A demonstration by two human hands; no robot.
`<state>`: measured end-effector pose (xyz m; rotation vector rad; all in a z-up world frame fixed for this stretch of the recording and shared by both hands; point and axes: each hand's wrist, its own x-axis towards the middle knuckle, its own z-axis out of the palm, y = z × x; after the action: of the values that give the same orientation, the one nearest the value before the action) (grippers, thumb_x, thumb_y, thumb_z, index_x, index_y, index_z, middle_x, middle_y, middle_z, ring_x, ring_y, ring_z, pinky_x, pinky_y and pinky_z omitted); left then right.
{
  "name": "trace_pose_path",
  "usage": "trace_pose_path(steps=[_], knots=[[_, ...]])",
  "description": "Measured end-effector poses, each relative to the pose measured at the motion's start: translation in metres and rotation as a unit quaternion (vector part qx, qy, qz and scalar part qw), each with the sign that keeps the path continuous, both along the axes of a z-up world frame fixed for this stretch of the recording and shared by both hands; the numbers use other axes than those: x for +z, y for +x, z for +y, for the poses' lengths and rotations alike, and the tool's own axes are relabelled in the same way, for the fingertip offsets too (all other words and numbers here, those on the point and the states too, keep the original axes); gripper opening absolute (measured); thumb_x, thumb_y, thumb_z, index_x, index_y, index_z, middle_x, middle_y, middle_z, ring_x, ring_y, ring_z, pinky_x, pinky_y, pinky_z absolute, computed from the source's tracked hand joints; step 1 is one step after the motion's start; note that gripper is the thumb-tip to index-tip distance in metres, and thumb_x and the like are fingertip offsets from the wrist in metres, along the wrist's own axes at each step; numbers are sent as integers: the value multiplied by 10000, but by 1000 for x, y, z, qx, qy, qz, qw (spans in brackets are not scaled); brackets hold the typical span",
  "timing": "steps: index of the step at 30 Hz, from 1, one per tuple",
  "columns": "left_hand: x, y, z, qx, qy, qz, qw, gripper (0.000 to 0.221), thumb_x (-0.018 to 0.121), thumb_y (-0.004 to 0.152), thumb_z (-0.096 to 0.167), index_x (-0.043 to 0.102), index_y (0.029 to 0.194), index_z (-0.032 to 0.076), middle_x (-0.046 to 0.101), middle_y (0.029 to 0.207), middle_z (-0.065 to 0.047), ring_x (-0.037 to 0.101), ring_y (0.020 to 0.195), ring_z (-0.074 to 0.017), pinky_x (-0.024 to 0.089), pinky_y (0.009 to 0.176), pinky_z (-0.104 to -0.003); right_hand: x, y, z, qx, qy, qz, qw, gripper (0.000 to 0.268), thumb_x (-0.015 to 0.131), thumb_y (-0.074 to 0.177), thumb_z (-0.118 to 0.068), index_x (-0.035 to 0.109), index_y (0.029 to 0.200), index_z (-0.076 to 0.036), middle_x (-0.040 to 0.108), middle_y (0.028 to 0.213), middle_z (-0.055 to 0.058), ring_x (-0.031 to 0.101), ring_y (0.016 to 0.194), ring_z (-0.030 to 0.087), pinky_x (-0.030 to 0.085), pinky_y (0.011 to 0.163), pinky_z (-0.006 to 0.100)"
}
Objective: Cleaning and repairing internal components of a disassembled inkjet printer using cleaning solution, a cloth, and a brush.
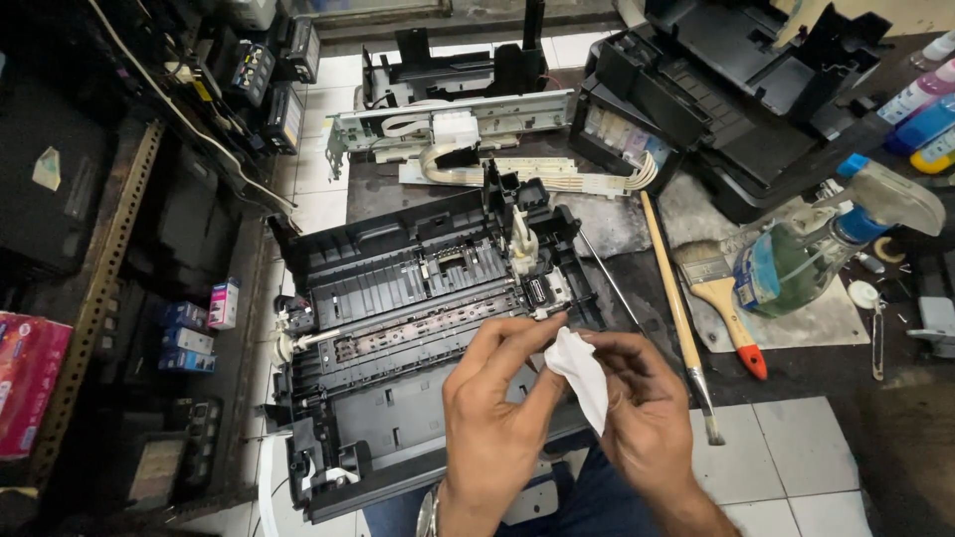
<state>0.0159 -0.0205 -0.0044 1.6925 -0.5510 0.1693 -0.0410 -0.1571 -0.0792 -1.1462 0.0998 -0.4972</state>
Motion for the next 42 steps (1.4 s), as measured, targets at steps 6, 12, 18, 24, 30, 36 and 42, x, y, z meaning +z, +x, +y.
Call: trace_pose_path(steps=[6, 12, 18, 24, 30, 36, 42], knots=[[-1, -9, -1, 13, 41, -98, 994, 286, 492, 908, -58, 654, 1141, -19, 611, 1065, -160, 671, 944, -290, 554, 794, -377, 0, -6, 10, -52, -95, -10, 994, 424, 711, 906, -194, 628, 1223, 75, 714, 1254, 225, 722, 1150, 286, 584, 1019, 336], [-13, -7, -9, 58, -2, -103, 993, 256, 601, 882, -33, 670, 1128, -21, 681, 1055, -169, 714, 929, -298, 602, 765, -370, -4, -1, 4, -12, 33, -31, 999, 355, 703, 932, -98, 612, 1218, 93, 710, 1096, 214, 705, 956, 268, 582, 860, 320], [-19, -7, -5, 38, -168, 78, 982, 314, 658, 805, -43, 713, 1110, 6, 736, 1062, -114, 720, 966, -238, 610, 792, -305, -4, 1, -2, 48, 158, -39, 985, 316, 677, 967, -66, 597, 1230, 90, 696, 1060, 294, 710, 904, 354, 593, 843, 388], [-12, -12, -5, 16, -128, 23, 991, 271, 711, 902, 42, 688, 1168, -8, 695, 1116, -152, 725, 1031, -279, 637, 887, -338, -8, 3, -4, 44, 166, -35, 985, 356, 713, 948, -91, 586, 1233, 79, 680, 1087, 229, 689, 930, 309, 564, 846, 358], [-1, -5, -3, -10, -55, -42, 998, 309, 632, 944, -39, 703, 1235, 39, 671, 1076, -112, 733, 978, -222, 598, 868, -293, -12, -1, -8, 19, 126, 3, 992, 408, 751, 871, -72, 600, 1224, 64, 688, 1214, 240, 688, 1071, 291, 547, 920, 347], [-13, -9, -4, 69, 33, -211, 974, 284, 638, 916, -45, 696, 1176, 54, 692, 1050, -102, 703, 904, -263, 590, 785, -372, -3, 2, 7, -44, 26, -6, 999, 384, 749, 853, -104, 627, 1179, 59, 695, 1287, 290, 707, 1164, 340, 573, 1019, 376], [-16, -14, -2, 69, -57, -53, 995, 266, 583, 873, -45, 709, 1094, 34, 683, 1048, -137, 691, 984, -266, 582, 824, -344, -2, 2, 2, -12, 121, -36, 992, 392, 736, 859, -32, 591, 1210, 65, 595, 1379, 402, 677, 1136, 387, 546, 1019, 427]])
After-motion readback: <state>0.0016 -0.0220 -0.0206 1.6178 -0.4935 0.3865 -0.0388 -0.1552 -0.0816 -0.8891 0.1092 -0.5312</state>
